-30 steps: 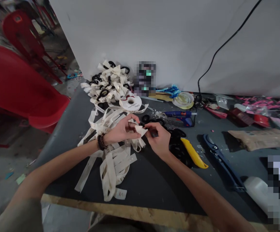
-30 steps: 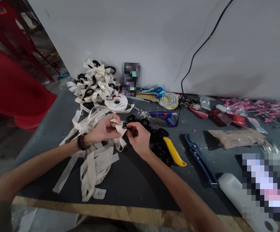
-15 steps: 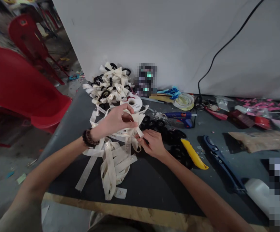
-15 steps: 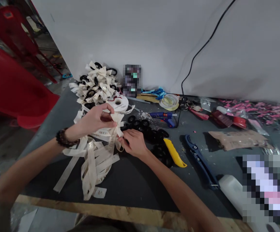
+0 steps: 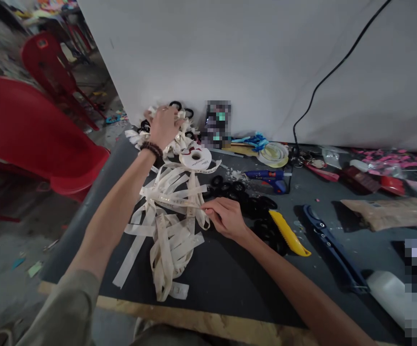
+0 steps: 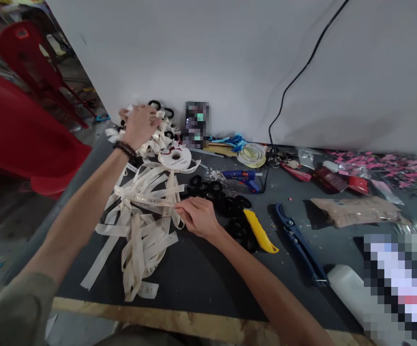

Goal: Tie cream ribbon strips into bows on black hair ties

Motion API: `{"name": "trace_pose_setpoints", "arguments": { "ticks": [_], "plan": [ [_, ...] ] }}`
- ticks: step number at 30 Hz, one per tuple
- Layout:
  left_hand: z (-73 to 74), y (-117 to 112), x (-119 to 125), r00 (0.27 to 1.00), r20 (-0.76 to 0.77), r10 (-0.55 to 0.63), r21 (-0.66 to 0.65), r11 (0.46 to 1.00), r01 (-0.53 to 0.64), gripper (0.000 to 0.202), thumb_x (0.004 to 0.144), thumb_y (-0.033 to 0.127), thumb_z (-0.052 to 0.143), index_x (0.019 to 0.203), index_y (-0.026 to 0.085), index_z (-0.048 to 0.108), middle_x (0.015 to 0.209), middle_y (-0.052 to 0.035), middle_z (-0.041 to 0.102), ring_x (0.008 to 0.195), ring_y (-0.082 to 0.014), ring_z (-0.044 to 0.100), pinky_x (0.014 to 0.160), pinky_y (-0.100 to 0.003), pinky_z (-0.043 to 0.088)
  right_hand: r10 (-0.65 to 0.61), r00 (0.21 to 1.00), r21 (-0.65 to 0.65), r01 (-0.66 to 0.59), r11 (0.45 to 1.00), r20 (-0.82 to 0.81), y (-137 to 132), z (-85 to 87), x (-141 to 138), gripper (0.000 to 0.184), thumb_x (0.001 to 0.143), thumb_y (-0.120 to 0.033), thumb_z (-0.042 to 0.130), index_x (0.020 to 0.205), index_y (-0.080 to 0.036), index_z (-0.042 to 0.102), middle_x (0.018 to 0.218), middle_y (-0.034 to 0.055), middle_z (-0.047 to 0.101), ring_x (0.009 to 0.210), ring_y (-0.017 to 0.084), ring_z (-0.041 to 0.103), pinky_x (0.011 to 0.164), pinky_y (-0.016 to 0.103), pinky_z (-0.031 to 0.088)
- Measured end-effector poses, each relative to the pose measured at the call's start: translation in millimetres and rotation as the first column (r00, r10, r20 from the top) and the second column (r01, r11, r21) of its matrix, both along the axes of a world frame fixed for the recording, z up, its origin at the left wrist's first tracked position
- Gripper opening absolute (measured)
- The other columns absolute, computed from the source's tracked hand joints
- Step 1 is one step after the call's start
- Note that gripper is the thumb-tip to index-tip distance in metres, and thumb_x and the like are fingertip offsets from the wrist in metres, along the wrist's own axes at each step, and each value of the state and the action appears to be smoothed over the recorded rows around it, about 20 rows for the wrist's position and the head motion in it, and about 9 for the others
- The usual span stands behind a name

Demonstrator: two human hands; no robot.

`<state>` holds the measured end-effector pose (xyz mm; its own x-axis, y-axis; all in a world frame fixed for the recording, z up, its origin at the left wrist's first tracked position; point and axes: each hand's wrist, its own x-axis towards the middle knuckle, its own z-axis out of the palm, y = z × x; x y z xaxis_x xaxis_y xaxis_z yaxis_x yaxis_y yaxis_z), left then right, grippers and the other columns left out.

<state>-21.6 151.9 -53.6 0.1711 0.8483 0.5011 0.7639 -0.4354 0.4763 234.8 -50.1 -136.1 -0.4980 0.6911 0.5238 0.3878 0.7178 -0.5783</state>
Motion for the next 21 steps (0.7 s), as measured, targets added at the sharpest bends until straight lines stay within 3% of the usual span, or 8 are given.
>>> {"name": "trace_pose_setpoints", "arguments": {
  "ticks": [2, 4, 8, 11, 13, 14, 18, 21],
  "plan": [
    [-2.3, -12, 1, 0.989, -0.016, 0.147, -0.041, 0.988, -0.148, 0.032, 0.104, 0.040, 0.069, 0.133, 0.027, 0.064, 0.140, -0.0057, 0.073, 0.156, -0.0335, 0.042, 0.130, -0.062, 0.022, -0.005, 0.999, -0.002, 0.005, 1.000, 0.034, 0, 0.2, 0, 0.049, 0.116, -0.046, 0.041, 0.093, -0.029, 0.081, 0.076, 0.0036, 0.080, 0.062, 0.019, 0.068, 0.068, 0.033, 0.053],
    [5.7, -29, -4, 0.982, -0.064, 0.177, -0.036, 0.983, -0.179, 0.048, 0.103, 0.032, 0.069, 0.150, 0.027, 0.058, 0.160, -0.0105, 0.064, 0.161, -0.0356, 0.041, 0.131, -0.061, 0.027, 0.004, 0.999, 0.005, -0.004, 1.000, 0.042, -1, 0.7, 1, 0.048, 0.116, -0.045, 0.042, 0.094, -0.029, 0.081, 0.078, 0.0039, 0.081, 0.063, 0.019, 0.068, 0.068, 0.033, 0.052],
    [32.7, -73, -27, 0.975, -0.205, -0.082, -0.158, 0.986, 0.049, 0.048, 0.103, 0.037, 0.068, 0.149, 0.021, 0.063, 0.125, -0.0097, 0.081, 0.127, -0.0315, 0.073, 0.121, -0.047, 0.046, 0.058, 0.998, 0.075, -0.060, 0.995, 0.034, 0, 1.3, -1, 0.036, 0.114, -0.041, 0.053, 0.096, -0.029, 0.082, 0.078, 0.0025, 0.081, 0.065, 0.017, 0.070, 0.066, 0.031, 0.049],
    [43.9, -109, -34, 0.826, -0.326, -0.460, -0.495, 0.827, 0.266, 0.035, 0.099, 0.044, 0.072, 0.126, 0.023, 0.076, 0.105, -0.0044, 0.083, 0.102, -0.0279, 0.079, 0.100, -0.037, 0.056, 0.073, 0.987, 0.155, -0.095, 0.983, 0.142, -1, -1.0, -5, 0.026, 0.109, -0.044, 0.065, 0.100, -0.027, 0.083, 0.074, 0.0022, 0.080, 0.067, 0.017, 0.072, 0.065, 0.030, 0.046],
    [43.6, -131, -26, 0.685, -0.333, -0.647, -0.688, 0.664, 0.293, 0.027, 0.095, 0.039, 0.075, 0.117, 0.022, 0.079, 0.103, -0.0038, 0.084, 0.094, -0.0234, 0.079, 0.089, -0.029, 0.055, 0.038, 0.971, 0.220, -0.091, 0.971, 0.237, -2, -3.7, -7, 0.022, 0.108, -0.039, 0.068, 0.103, -0.024, 0.083, 0.074, 0.0032, 0.080, 0.068, 0.017, 0.073, 0.064, 0.030, 0.045],
    [41.2, -140, -19, 0.633, -0.358, -0.687, -0.733, 0.626, 0.265, 0.024, 0.093, 0.034, 0.077, 0.113, 0.022, 0.080, 0.100, -0.0038, 0.084, 0.093, -0.0223, 0.078, 0.085, -0.027, 0.054, 0.006, 0.963, 0.246, -0.075, 0.966, 0.270, -2, -5.1, -8, 0.021, 0.109, -0.035, 0.066, 0.104, -0.023, 0.083, 0.075, 0.0036, 0.081, 0.069, 0.017, 0.073, 0.064, 0.030, 0.045],
    [21.2, -158, 15, 0.551, -0.636, -0.540, -0.563, 0.813, 0.147, 0.007, 0.090, 0.021, 0.077, 0.095, 0.016, 0.078, 0.092, -0.0086, 0.081, 0.091, -0.0260, 0.077, 0.081, -0.032, 0.053, -0.154, 0.947, 0.252, 0.082, 0.964, 0.281, -2, -7.6, -9, 0.023, 0.110, -0.030, 0.061, 0.107, -0.023, 0.082, 0.079, 0.0050, 0.081, 0.072, 0.018, 0.073, 0.069, 0.030, 0.051],
    [5.8, -158, 28, 0.513, -0.642, -0.570, -0.561, 0.805, 0.194, 0.008, 0.090, 0.014, 0.073, 0.082, 0.017, 0.074, 0.081, -0.0067, 0.076, 0.081, -0.0239, 0.074, 0.074, -0.031, 0.050, -0.205, 0.946, 0.195, 0.158, 0.968, 0.250, 0, -6.5, -9, 0.018, 0.105, -0.035, 0.068, 0.104, -0.024, 0.082, 0.085, 0.0070, 0.080, 0.079, 0.022, 0.075, 0.074, 0.033, 0.058]
  ]
}}
